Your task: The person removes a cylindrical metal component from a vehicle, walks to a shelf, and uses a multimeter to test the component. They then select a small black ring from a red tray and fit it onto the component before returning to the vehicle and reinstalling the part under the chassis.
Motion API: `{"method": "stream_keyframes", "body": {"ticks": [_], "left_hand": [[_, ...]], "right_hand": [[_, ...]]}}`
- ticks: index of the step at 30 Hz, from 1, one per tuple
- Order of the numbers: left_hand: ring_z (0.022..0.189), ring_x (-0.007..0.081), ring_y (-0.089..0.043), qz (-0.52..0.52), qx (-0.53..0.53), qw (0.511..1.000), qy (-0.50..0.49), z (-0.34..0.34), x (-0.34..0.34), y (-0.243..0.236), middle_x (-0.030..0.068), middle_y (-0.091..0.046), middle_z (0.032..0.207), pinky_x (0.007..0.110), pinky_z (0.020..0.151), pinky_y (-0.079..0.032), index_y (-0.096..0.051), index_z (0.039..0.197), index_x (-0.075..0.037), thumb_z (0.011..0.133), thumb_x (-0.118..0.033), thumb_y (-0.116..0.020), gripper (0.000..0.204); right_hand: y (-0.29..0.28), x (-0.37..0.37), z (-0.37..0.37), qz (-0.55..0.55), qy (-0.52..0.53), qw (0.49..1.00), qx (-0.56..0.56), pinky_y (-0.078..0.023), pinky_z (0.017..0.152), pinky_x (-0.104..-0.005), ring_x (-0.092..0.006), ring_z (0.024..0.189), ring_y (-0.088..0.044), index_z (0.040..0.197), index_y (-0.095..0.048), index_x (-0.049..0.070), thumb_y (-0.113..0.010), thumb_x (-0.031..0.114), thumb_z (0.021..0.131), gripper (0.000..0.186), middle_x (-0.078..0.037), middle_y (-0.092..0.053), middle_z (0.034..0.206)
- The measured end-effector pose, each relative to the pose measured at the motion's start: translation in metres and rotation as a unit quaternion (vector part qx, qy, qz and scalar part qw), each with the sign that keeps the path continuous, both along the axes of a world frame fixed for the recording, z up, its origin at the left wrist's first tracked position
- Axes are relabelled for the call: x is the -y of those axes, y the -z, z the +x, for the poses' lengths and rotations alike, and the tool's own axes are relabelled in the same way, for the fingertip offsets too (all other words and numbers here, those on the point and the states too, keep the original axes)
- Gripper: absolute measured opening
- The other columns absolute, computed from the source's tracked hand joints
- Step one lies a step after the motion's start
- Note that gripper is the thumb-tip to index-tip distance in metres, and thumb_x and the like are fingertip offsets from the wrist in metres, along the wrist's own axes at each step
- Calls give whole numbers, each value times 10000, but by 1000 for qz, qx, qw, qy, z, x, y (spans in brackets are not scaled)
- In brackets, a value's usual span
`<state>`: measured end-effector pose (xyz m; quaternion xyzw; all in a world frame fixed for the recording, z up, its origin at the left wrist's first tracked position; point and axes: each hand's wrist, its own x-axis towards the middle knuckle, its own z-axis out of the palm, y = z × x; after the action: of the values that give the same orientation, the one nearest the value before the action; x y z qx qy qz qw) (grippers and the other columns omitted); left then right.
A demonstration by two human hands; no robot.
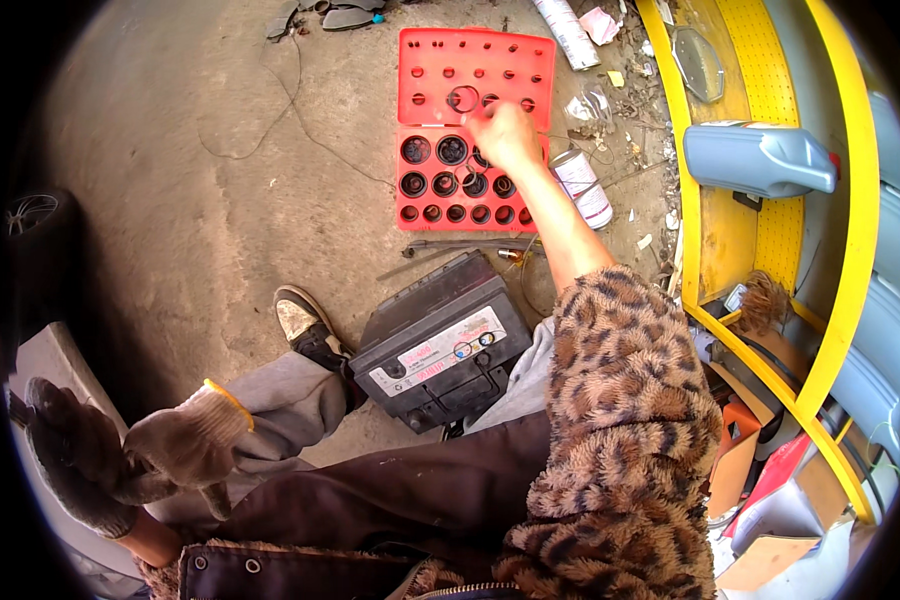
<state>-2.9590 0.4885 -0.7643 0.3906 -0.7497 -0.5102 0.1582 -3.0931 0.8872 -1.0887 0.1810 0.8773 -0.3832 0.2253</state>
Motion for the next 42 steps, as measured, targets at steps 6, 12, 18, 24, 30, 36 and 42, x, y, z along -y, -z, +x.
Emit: {"method": "stream_keyframes", "body": {"ticks": [6, 12, 18, 24, 30, 36, 42], "left_hand": [[428, 46, -287, 10, -30, 998, 49, -9, -27, 2, -20, -416, 668, 199, 365, -241, -539, 1101, -2, 1002, -208, -405, 265], [485, 41, -394, 46, -7, 998, 47, 8, -7, -7, -4, -520, 805, 179, 412, -347, -531, 1161, -7, 1006, -224, -406, 295], [583, 35, -488, 254, -6, 939, 232, 20, 34, -17, -1, -573, 951, 155, 520, -443, -514, 1212, -11, 1005, -239, -414, 323], [513, 35, -397, 294, -39, 884, 362, 16, 24, -7, -13, -546, 891, 169, 444, -366, -509, 1203, -10, 1010, -233, -397, 316], [471, 40, -333, 65, -54, 996, 12, 15, -21, -3, -21, -453, 735, 170, 382, -282, -525, 1140, -11, 1002, -213, -412, 270], [451, 31, -297, -72, -45, 996, -33, 8, -37, -3, -28, -420, 687, 181, 361, -250, -543, 1097, -2, 994, -207, -430, 257], [444, 31, -278, -85, -63, 994, -37, 3, -53, -2, -33, -400, 659, 188, 352, -213, -549, 1061, -4, 998, -206, -429, 243]], "right_hand": [[-9, 18, 35, 191, -285, 939, -42, -471, 765, -507, -370, 966, -615, 1056, -577, 43, -633, 150, 805, 278, -189, -644, 958], [-3, 17, 36, 187, -284, 936, -96, -472, 736, -514, -391, 925, -617, 960, -587, 20, -575, 67, 785, 182, -220, -635, 906], [-2, 10, 27, 56, -179, 977, -97, -497, 734, -451, -375, 862, -644, 935, -617, 21, -592, 93, 790, 164, -200, -663, 875], [3, 30, 16, -267, -47, 962, 11, -513, 531, -287, -154, 643, -659, 988, -616, -10, -642, 73, 807, 201, -106, -696, 849], [3, 20, 17, -44, -62, 990, -119, -525, 659, -313, -187, 731, -673, 1064, -615, -22, -630, 109, 846, 254, -128, -685, 854], [-15, 14, 18, 74, -205, 975, -48, -508, 780, -411, -308, 881, -667, 958, -689, 31, -641, 153, 796, 208, -173, -689, 901], [-10, -7, 19, 203, -297, 932, 43, -510, 797, -442, -346, 944, -645, 963, -696, 43, -593, 114, 775, 225, -205, -670, 958]]}}
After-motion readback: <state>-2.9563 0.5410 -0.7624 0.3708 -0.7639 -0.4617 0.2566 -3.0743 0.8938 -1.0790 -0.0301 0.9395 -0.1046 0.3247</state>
